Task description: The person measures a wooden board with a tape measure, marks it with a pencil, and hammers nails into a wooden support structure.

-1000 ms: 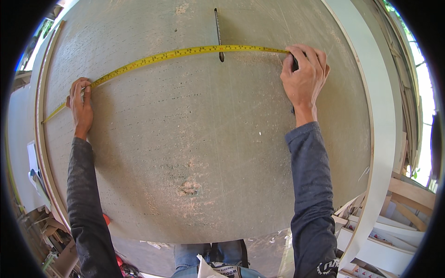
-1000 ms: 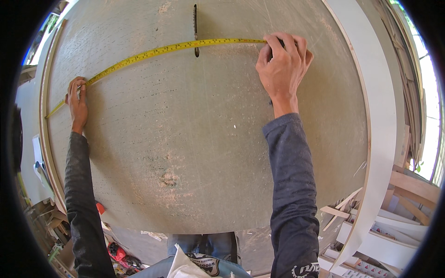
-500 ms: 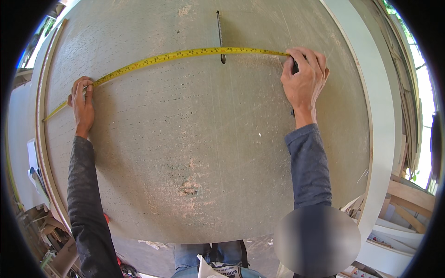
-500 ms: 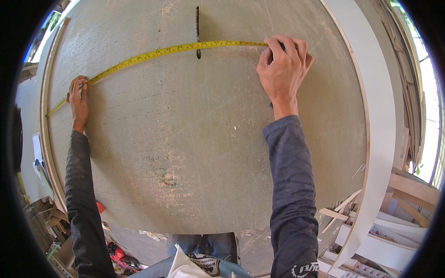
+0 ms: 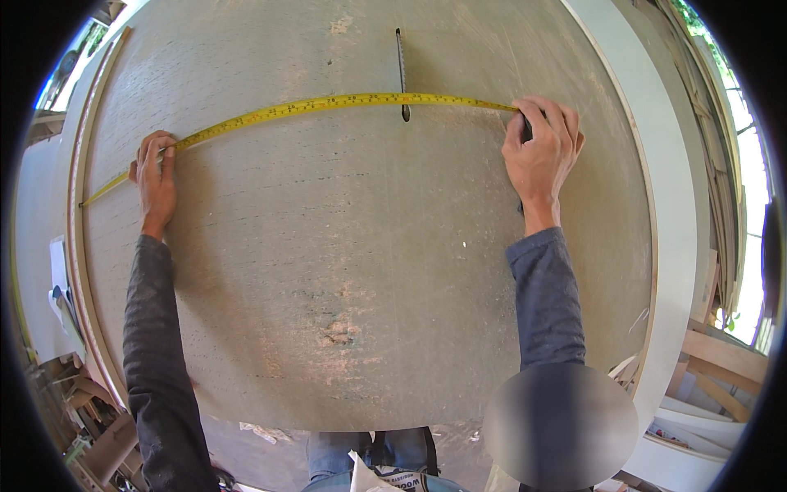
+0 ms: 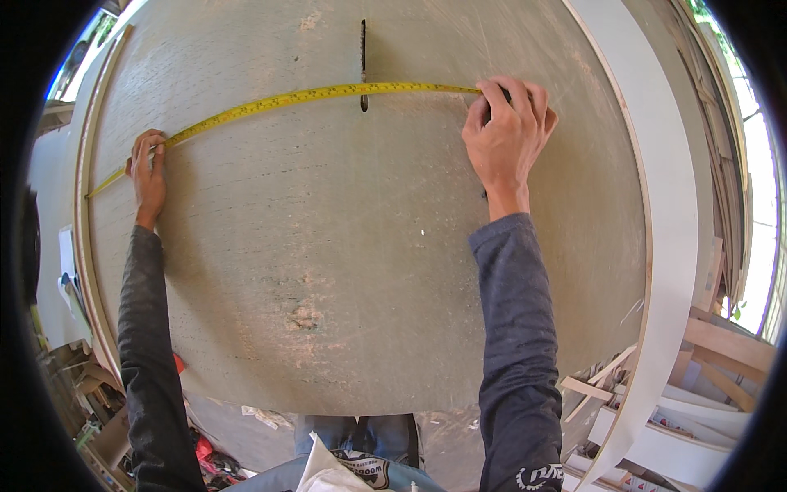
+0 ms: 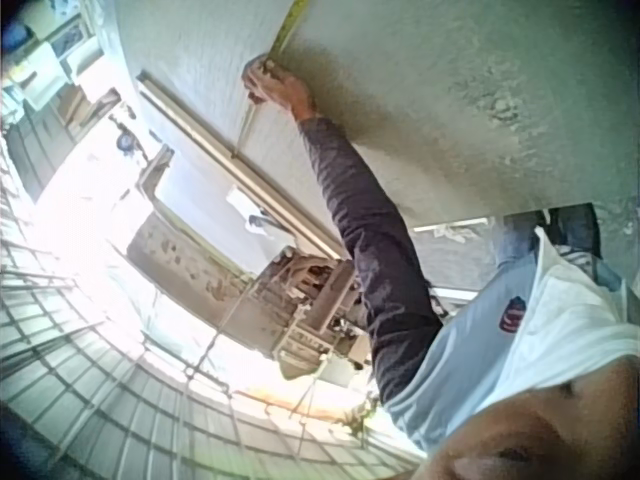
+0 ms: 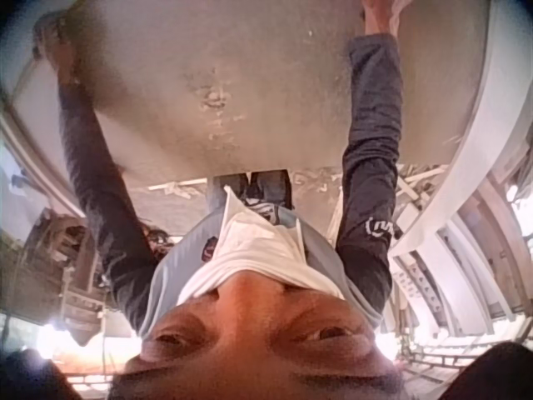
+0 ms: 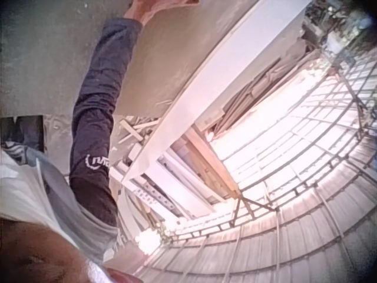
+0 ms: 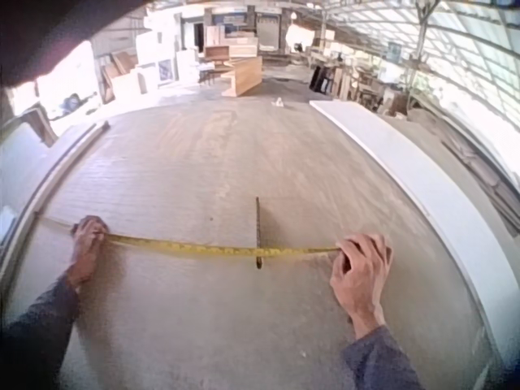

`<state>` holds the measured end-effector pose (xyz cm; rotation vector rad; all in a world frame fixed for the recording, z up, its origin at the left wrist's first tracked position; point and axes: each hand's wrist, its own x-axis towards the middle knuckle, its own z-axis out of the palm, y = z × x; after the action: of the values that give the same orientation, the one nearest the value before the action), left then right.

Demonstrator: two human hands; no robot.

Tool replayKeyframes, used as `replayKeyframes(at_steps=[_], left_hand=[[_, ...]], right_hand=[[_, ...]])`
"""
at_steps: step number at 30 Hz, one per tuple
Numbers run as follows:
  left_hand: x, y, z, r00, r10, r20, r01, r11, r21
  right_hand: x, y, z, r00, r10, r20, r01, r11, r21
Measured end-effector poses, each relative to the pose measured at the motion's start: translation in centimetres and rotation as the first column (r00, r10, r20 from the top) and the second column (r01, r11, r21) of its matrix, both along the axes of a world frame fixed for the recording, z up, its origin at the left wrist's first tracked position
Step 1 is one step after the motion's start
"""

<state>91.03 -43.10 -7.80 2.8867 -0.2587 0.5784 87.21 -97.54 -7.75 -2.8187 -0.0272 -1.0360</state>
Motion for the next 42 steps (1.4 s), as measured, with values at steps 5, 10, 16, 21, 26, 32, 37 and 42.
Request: replayKeyframes(at_steps=[5,10,16,21,26,32,37,42], left_hand=[[-0.2,-1.0,0.3,1.000,0.020,0.019,-0.020,1.000,0.010],[-0.3,-0.5,0.6,1.000,0.008,0.024,-0.006,0.998,-0.061],[0.0,-1.6,0.5,0.999,-0.002,0.043,0.004,0.999,-0.046],[-0.9,-1.6,1.6,1.000,0.006,-0.016,-0.009,0.989,-0.146],[-1.3,-1.8,2.1,0.999,0.021,-0.047,-0.029,0.986,-0.163],[-0.9,-2.4,2.0,0.999,0.000,-0.036,-0.007,0.982,-0.188],[-1.1,-1.1,0.9,0.999,0.042,-0.011,-0.043,0.992,-0.120],[-1.0,-2.5,1.9,0.999,0.028,-0.029,-0.032,0.988,-0.149]], right_hand=[[0.0,-0.4,0.0,1.000,-0.004,-0.011,0.004,1.000,-0.010],[0.3,0.1,0.3,1.000,-0.003,-0.002,0.003,0.999,-0.032],[0.2,-0.4,0.5,1.000,-0.010,-0.006,0.009,0.999,-0.040],[-0.2,0.9,1.1,0.998,-0.033,-0.056,0.031,0.999,-0.027],[-0.2,1.3,1.3,0.997,-0.030,-0.070,0.029,0.999,-0.015],[-0.5,0.6,1.6,0.998,-0.048,-0.050,0.046,0.998,-0.035],[0.2,1.2,1.1,1.000,0.005,-0.016,-0.005,1.000,-0.010],[0.0,0.7,1.3,1.000,-0.008,-0.010,0.008,1.000,0.001]])
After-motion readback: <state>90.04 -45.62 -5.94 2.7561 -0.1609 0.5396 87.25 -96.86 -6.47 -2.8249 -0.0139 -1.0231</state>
